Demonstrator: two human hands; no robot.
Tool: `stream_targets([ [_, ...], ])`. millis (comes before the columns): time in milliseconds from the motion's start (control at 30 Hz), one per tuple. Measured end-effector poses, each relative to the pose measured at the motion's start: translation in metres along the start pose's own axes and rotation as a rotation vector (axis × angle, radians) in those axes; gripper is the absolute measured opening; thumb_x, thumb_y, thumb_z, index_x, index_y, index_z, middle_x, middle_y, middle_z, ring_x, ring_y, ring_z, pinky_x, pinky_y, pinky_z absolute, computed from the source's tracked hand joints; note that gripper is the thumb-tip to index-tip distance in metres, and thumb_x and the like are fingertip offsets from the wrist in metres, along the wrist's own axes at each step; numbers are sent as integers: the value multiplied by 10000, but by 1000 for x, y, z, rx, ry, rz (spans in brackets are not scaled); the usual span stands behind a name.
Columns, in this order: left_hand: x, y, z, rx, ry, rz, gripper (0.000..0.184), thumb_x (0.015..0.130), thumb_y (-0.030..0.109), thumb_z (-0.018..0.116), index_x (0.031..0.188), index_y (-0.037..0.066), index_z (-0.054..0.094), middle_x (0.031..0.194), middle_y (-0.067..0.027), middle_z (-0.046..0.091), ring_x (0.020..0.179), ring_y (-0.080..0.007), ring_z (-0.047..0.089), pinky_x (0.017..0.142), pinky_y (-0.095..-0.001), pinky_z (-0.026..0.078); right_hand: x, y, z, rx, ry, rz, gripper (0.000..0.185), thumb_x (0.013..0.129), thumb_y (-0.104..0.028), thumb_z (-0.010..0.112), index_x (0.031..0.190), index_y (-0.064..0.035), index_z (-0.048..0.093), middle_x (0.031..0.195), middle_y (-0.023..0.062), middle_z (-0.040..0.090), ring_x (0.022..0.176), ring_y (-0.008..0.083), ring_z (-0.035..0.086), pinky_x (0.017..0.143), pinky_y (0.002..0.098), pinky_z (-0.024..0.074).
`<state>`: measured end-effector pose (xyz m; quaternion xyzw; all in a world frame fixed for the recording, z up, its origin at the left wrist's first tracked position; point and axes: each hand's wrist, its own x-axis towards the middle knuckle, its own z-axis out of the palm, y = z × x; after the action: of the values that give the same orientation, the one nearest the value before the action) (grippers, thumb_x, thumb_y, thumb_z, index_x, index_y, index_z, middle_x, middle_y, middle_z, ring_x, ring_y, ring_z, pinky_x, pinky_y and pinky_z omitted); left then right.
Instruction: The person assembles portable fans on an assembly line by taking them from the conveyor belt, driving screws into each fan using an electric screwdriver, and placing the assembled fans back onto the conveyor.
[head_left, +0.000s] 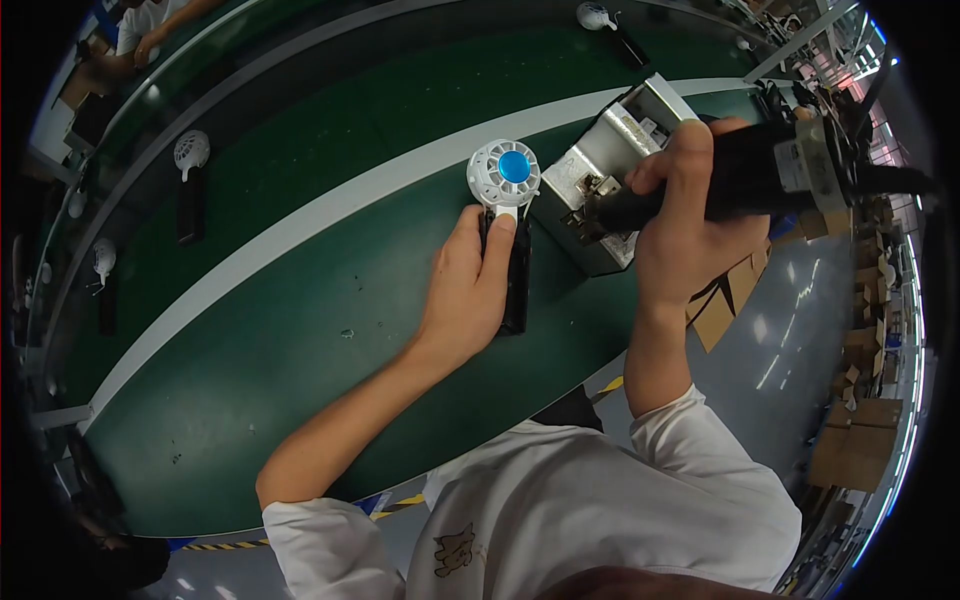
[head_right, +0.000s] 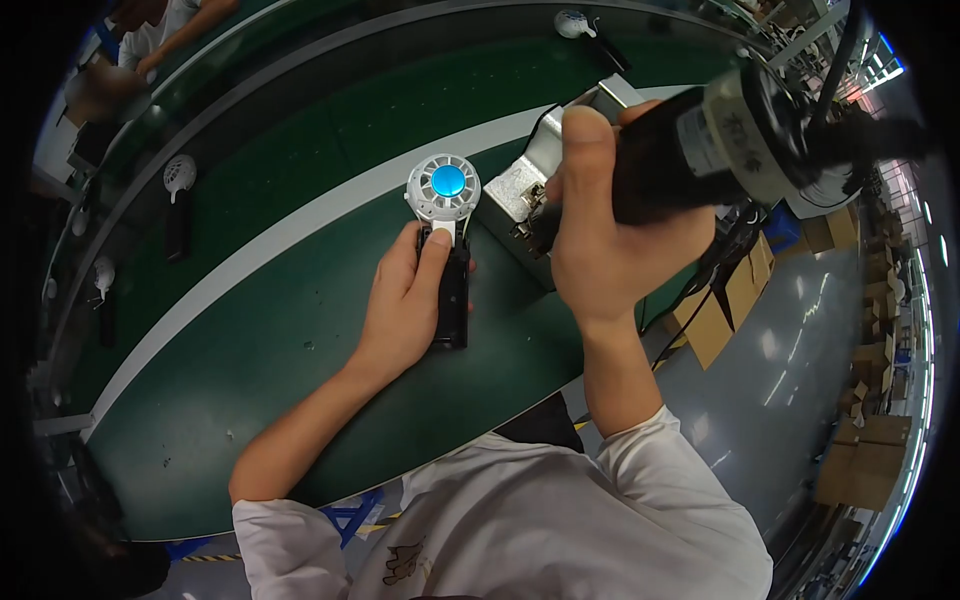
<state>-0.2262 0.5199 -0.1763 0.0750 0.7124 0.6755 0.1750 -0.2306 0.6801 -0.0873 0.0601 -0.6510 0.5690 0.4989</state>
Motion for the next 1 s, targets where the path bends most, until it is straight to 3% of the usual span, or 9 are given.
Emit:
stream_targets([
  [200, 8, -8, 12, 33, 20, -32, 369, 1076, 354, 448, 1112, -2, 537, 849, -81, 655, 612, -128, 626, 556, -279, 507, 2, -1, -1, 89, 2, 112, 190, 916, -54, 721, 999, 31, 574, 648, 33, 597, 498, 77, 549, 472, 208, 426],
  [333, 11, -1, 23, 37, 45, -25, 371, 1076, 356, 445, 1106, -3, 534, 853, -89, 657, 640, -140, 641, 575, -287, 518, 5, -7, -13, 89, -48, 80, 275, 972, -159, 656, 1113, 27, 511, 674, 46, 555, 494, 110, 519, 485, 266, 455],
  [400, -1, 0, -4, -163, 24, -173, 399, 1074, 322, 437, 1079, -66, 529, 773, -204, 627, 737, -331, 661, 699, -436, 492, -18, -11, 11, 113, -101, 90, 315, 1012, -212, 605, 1186, 14, 470, 710, 50, 522, 505, 129, 503, 500, 306, 473],
  [433, 0, -2, -5, -163, 22, -176, 399, 1074, 322, 437, 1079, -66, 529, 773, -204, 627, 737, -331, 661, 699, -436, 492, -19, -12, 12, 166, -129, 63, 334, 1026, -233, 575, 1217, 11, 452, 731, 55, 522, 512, 133, 506, 504, 310, 477],
  [500, 2, -9, -5, -127, -5, -117, 359, 1081, 342, 439, 1102, -4, 534, 844, -80, 659, 660, -141, 644, 603, -301, 524, -20, -10, 15, 221, -158, 37, 353, 1040, -253, 546, 1249, 9, 434, 751, 60, 522, 518, 138, 509, 507, 314, 481],
  [700, 0, -15, -6, 6, 5, -74, 309, 1085, 296, 443, 1106, 2, 532, 806, -76, 643, 667, -134, 635, 610, -298, 512, -26, -3, 27, 270, -224, 22, 350, 1047, -258, 524, 1271, -4, 437, 766, 72, 535, 525, 147, 527, 521, 318, 499],
  [833, -8, -14, -6, -17, -12, -102, 303, 1084, 285, 448, 1125, -1, 539, 818, -79, 643, 678, -138, 631, 625, -301, 506, -33, -3, 34, 184, -208, 59, 358, 1007, -216, 604, 1247, 0, 451, 718, 60, 539, 506, 140, 522, 506, 313, 497],
  [900, -9, -13, -5, -78, 54, 4, 332, 1066, 271, 462, 1061, -54, 532, 685, -202, 579, 605, -333, 581, 612, -445, 447, -38, 0, 39, 165, -208, 96, 357, 987, -194, 634, 1225, 5, 456, 699, 55, 538, 496, 137, 519, 499, 309, 495],
  [1000, -5, -15, -7, -4, 91, 53, 314, 1065, 258, 466, 1054, -48, 539, 681, -197, 576, 598, -325, 578, 606, -445, 444, -40, 6, 47, 146, -206, 133, 320, 953, -162, 668, 1122, 5, 454, 679, 46, 528, 479, 130, 509, 491, 302, 494],
])
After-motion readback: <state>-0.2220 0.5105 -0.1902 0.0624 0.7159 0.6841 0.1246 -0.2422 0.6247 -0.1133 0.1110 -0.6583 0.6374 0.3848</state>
